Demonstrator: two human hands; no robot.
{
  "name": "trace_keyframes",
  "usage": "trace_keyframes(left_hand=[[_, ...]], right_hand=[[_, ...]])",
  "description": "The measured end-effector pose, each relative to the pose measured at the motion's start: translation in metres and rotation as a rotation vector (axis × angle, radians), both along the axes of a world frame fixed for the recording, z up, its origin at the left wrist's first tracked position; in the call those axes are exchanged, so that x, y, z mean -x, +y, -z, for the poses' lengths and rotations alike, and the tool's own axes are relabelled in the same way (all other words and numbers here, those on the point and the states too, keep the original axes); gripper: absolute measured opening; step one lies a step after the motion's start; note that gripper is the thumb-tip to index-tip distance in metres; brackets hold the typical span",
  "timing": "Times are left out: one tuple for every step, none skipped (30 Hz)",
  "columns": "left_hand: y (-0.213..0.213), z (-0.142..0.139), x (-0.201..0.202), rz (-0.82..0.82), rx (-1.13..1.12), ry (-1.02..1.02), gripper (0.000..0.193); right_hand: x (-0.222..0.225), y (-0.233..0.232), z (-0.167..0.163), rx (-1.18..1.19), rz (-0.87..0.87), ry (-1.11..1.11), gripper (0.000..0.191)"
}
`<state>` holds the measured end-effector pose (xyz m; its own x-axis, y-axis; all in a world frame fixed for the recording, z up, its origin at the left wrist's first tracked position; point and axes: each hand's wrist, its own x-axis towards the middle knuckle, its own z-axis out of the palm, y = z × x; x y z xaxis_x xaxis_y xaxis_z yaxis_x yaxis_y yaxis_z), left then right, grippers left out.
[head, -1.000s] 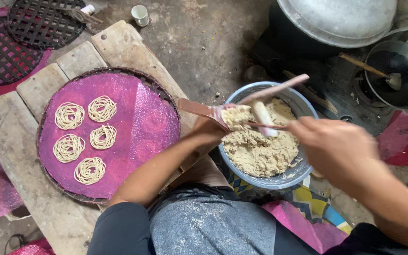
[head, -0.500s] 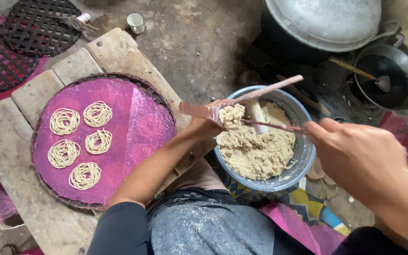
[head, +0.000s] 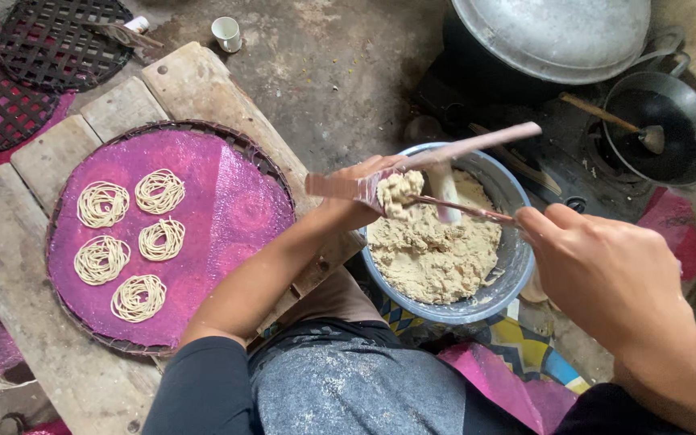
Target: The person sits on the floor and uses a hand-held wooden dough press to extrude dough into noodle nests onto a round pink mat. They press dough from a basin into the press, squeeze out coiled strands, place each nest on the mat, and repeat to fill the tray.
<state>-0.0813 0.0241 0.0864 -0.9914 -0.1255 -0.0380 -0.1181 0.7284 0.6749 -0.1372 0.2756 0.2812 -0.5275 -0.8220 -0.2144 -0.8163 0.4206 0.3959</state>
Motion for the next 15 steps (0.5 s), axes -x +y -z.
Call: trace_keyframes(left_hand=[[-0.001, -0.003, 0.003, 0.003, 0.047, -0.151, 0.049], [0.002, -0.003, 0.004, 0.013, 0.041, 0.094, 0.054], [0.005, -0.001, 0.005, 0.030, 0.029, 0.335, 0.059], [0.010, 0.004, 0.006, 0.047, 0.011, 0.576, 0.064], [0.013, 0.010, 0.005, 0.027, 0.025, 0.624, 0.062], [0.014, 0.017, 0.006, 0.007, 0.037, 0.674, 0.061], [0.014, 0.024, 0.005, -0.012, 0.045, 0.723, 0.059], [0.011, 0.030, 0.004, -0.046, 0.050, 0.626, 0.061], [0.006, 0.035, 0.003, -0.079, 0.058, 0.529, 0.064], [-0.001, 0.039, 0.001, -0.108, 0.067, 0.431, 0.067], [-0.007, 0.041, 0.000, -0.163, 0.055, 0.491, 0.062], [-0.013, 0.041, -0.001, -0.220, 0.044, 0.555, 0.057], [-0.017, 0.040, -0.001, -0.277, 0.030, 0.622, 0.052], [-0.017, 0.038, 0.001, -0.292, 0.035, 0.597, 0.055], [-0.016, 0.036, 0.003, -0.306, 0.040, 0.573, 0.057]], right_hand=[[-0.002, 0.001, -0.001, -0.071, 0.043, 0.066, 0.020], [-0.002, -0.006, 0.004, -0.066, 0.023, 0.031, 0.024], [-0.002, -0.018, 0.015, -0.065, 0.008, -0.010, 0.028], [-0.002, -0.027, 0.026, -0.070, -0.007, -0.051, 0.033], [-0.005, -0.037, 0.038, -0.052, -0.098, 0.024, 0.028], [-0.007, -0.045, 0.048, -0.035, -0.187, 0.103, 0.024], [-0.007, -0.047, 0.053, 0.036, -0.186, 0.050, 0.024], [-0.006, -0.046, 0.055, 0.107, -0.187, -0.004, 0.024], [-0.003, -0.043, 0.057, 0.181, -0.188, -0.056, 0.024], [0.000, -0.033, 0.055, 0.230, -0.102, -0.088, 0.022], [0.004, -0.019, 0.051, 0.281, -0.018, -0.121, 0.020], [0.008, -0.008, 0.051, 0.331, 0.063, -0.150, 0.018], [0.012, -0.003, 0.059, 0.490, 0.079, -0.217, 0.019], [0.015, -0.004, 0.074, 0.648, 0.099, -0.284, 0.021], [0.016, -0.008, 0.095, 0.808, 0.120, -0.350, 0.023]])
